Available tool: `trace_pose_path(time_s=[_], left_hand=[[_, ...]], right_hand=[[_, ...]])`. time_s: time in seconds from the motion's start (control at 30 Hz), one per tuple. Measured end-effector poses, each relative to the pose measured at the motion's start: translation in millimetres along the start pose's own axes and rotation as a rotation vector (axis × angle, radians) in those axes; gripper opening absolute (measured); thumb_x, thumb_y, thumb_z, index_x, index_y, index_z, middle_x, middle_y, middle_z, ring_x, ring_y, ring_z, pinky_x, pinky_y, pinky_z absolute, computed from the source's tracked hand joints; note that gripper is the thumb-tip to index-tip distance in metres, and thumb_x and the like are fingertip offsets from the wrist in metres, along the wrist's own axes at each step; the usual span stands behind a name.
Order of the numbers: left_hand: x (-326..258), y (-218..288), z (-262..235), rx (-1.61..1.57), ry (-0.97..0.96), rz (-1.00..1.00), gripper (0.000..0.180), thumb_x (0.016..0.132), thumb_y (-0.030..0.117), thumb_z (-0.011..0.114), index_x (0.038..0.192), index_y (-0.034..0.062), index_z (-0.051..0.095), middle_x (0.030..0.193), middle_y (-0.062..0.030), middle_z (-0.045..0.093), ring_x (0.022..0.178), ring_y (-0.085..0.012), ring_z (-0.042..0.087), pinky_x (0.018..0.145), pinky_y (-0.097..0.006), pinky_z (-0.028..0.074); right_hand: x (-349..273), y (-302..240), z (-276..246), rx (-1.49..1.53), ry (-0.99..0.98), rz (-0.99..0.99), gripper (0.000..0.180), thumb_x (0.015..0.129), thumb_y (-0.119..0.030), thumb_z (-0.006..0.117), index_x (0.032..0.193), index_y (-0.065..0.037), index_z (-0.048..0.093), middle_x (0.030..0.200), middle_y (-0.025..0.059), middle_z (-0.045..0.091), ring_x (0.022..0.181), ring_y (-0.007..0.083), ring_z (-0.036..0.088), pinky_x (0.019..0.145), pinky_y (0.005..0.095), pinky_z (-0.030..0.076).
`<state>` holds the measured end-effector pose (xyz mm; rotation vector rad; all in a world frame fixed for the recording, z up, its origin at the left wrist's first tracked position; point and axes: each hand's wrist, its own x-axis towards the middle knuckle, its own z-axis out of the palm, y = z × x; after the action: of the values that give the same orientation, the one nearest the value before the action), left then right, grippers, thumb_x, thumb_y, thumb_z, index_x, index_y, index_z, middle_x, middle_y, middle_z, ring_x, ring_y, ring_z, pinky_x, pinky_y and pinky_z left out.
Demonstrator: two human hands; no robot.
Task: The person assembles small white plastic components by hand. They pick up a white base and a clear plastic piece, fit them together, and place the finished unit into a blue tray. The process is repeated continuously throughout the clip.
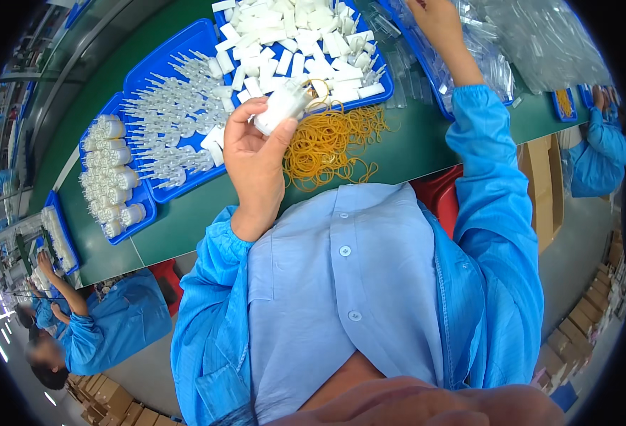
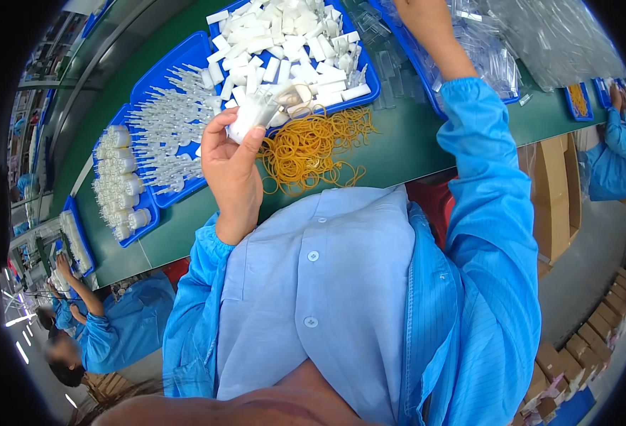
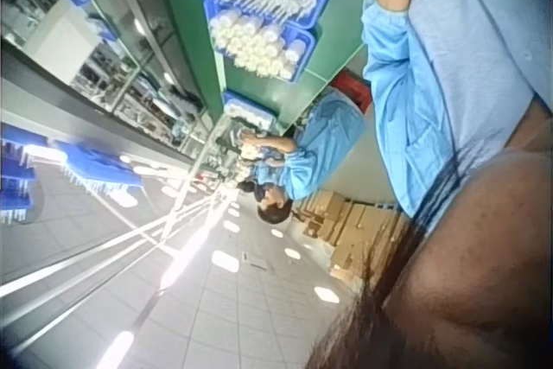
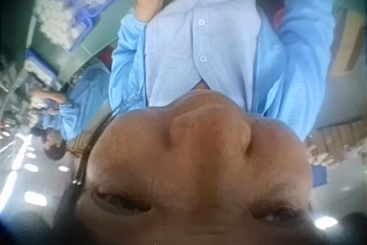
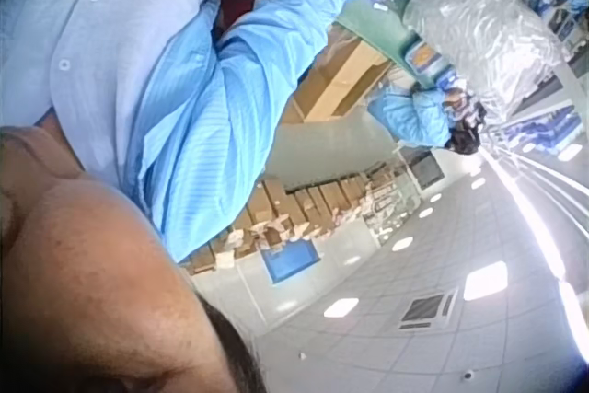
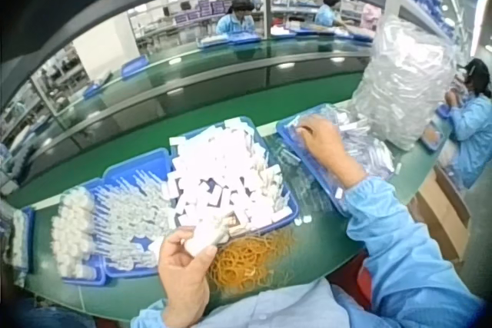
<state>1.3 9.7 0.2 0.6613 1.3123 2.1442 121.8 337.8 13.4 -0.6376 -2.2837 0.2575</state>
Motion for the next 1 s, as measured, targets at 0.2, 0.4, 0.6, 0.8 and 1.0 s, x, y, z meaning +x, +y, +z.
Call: trace_pose_path(time_s=[0.2, 0.4, 0.6, 0.8, 1.0], left_hand=[[1, -5, -2, 0.044, -0.003, -0.028, 0.035, 0.08, -0.009, 0.068, 0.108, 0.0028, 0.051, 0.12, -0.0108, 0.051, 0.112, -0.0196, 0.052, 0.096, -0.032, 0.043], [3, -10, -1, 0.014, -0.028, -0.133, 0.033, 0.082, -0.007, 0.066, 0.11, 0.0032, 0.052, 0.122, -0.0119, 0.051, 0.112, -0.0199, 0.053, 0.097, -0.032, 0.043], [2, -6, -1, 0.014, -0.054, -0.086, 0.032, 0.083, -0.007, 0.066, 0.109, 0.0032, 0.052, 0.125, -0.0125, 0.05, 0.114, -0.021, 0.053, 0.098, -0.032, 0.042], [-3, -2, 2, -0.05, -0.106, -0.072, 0.03, 0.083, -0.007, 0.066, 0.107, 0.0037, 0.051, 0.123, -0.0112, 0.049, 0.115, -0.0216, 0.052, 0.098, -0.033, 0.043], [-10, 4, 1, -0.104, -0.163, -0.068, 0.03, 0.082, -0.008, 0.066, 0.105, 0.0047, 0.051, 0.122, -0.0104, 0.048, 0.116, -0.0219, 0.052, 0.098, -0.033, 0.044]], right_hand=[[-18, -13, 19, -0.194, -0.337, -0.008, 0.024, 0.08, -0.018, 0.062, 0.097, -0.002, 0.063, 0.091, 0.0229, 0.064, 0.086, 0.0407, 0.06, 0.078, 0.0447, 0.048], [-31, -4, 34, -0.235, -0.289, 0.051, 0.027, 0.078, -0.014, 0.063, 0.1, 0.0, 0.059, 0.086, 0.0243, 0.061, 0.082, 0.044, 0.058, 0.078, 0.0455, 0.048], [-36, -27, 4, 0.743, -0.234, 0.457, 0.014, 0.085, -0.006, 0.064, 0.097, -0.002, 0.059, 0.083, 0.0093, 0.064, 0.075, 0.0174, 0.062, 0.068, 0.0302, 0.051], [-61, -80, -19, 1.35, -0.481, 0.384, 0.025, 0.094, -0.013, 0.056, 0.113, 0.002, 0.062, 0.091, 0.0067, 0.064, 0.075, 0.0096, 0.059, 0.07, 0.0223, 0.05], [-75, -116, -16, 1.511, -0.439, 0.428, 0.029, 0.092, -0.014, 0.061, 0.117, 0.002, 0.059, 0.093, 0.0081, 0.064, 0.08, 0.0103, 0.061, 0.075, 0.0235, 0.052]])
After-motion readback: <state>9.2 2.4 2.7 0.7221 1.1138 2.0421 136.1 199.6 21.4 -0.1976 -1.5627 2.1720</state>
